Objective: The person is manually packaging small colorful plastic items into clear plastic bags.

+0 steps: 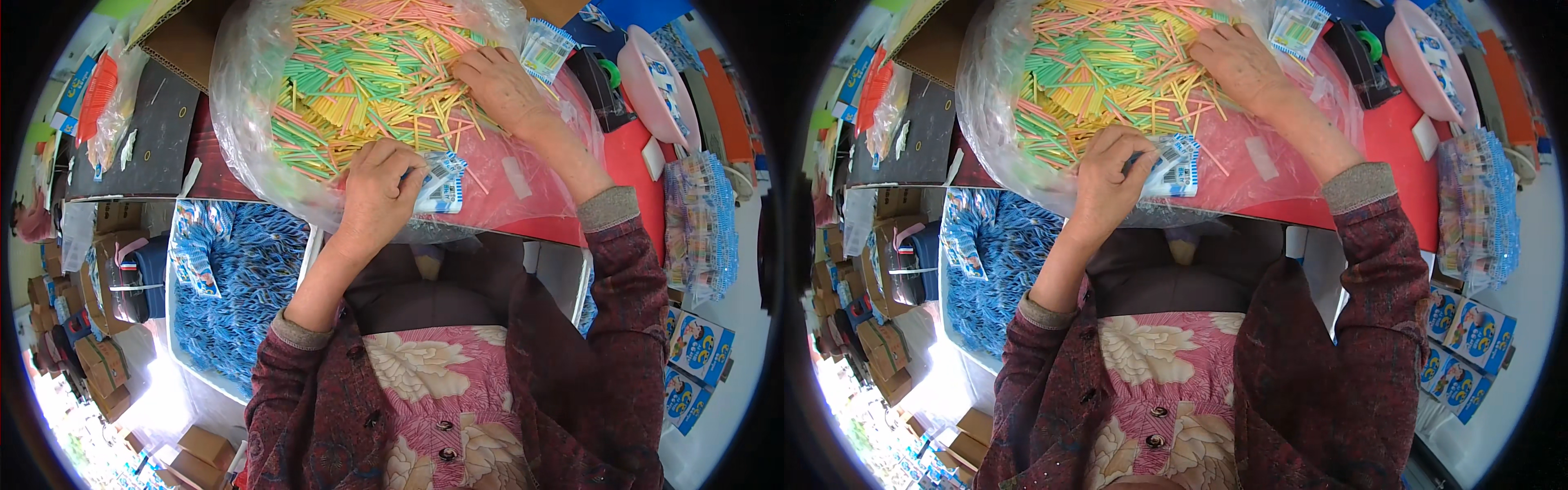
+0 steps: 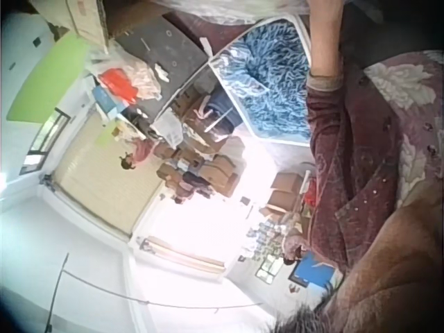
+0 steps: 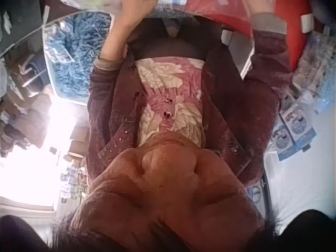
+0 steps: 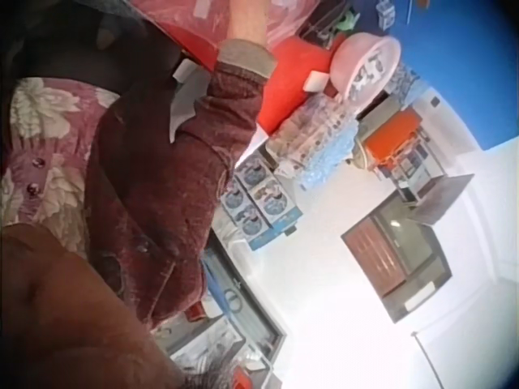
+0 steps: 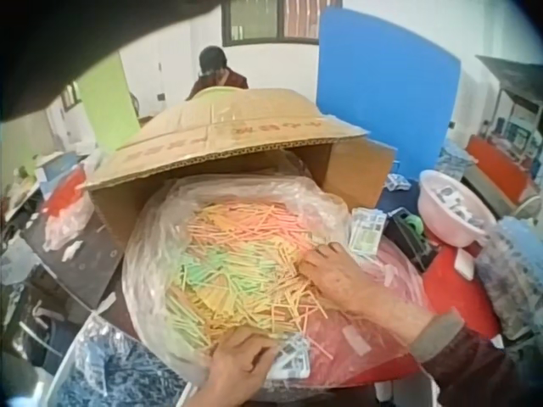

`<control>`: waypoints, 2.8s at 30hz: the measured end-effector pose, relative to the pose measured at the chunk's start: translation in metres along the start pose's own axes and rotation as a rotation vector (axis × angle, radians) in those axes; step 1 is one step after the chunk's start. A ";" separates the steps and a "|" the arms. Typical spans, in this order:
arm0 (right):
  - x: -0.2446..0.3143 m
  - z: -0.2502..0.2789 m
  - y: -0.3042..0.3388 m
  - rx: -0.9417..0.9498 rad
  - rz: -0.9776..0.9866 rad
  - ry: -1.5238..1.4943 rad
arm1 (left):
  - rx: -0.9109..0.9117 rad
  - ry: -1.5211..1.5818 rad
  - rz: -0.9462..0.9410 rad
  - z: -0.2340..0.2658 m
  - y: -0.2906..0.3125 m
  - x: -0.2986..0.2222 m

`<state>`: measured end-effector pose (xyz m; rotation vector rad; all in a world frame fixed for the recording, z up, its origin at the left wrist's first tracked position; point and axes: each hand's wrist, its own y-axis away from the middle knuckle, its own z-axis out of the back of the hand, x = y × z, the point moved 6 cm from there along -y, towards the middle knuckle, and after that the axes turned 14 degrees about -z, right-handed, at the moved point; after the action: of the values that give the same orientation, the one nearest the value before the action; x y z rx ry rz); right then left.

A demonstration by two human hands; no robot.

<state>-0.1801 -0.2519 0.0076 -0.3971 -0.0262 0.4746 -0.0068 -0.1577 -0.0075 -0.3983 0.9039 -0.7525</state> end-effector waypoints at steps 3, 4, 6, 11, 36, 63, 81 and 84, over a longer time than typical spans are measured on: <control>-0.001 -0.003 0.004 -0.020 0.038 -0.017 | 0.001 0.004 0.002 -0.001 -0.001 0.001; -0.002 -0.002 0.005 -0.038 0.051 -0.023 | 0.000 0.008 0.005 0.000 -0.002 0.000; -0.002 -0.003 0.005 -0.059 0.080 -0.010 | 0.000 0.006 0.009 0.000 -0.002 0.000; -0.003 -0.012 0.007 -0.025 0.088 0.027 | -0.004 0.002 0.000 -0.001 -0.002 0.002; 0.022 -0.021 0.042 0.030 -0.561 -0.925 | -0.176 0.388 0.160 0.013 0.006 0.013; -0.003 -0.011 0.005 0.156 -0.153 0.009 | -0.038 0.259 0.079 0.001 0.006 0.012; -0.007 0.005 0.005 -0.015 -0.123 -0.137 | -0.205 0.539 0.198 0.014 0.001 0.012; -0.020 0.006 0.009 0.030 -0.423 -0.368 | -0.276 0.823 0.418 0.016 -0.002 0.013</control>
<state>-0.2029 -0.2517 0.0111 -0.2601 -0.4507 0.1245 0.0104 -0.1683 -0.0045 -0.1134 1.8125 -0.3864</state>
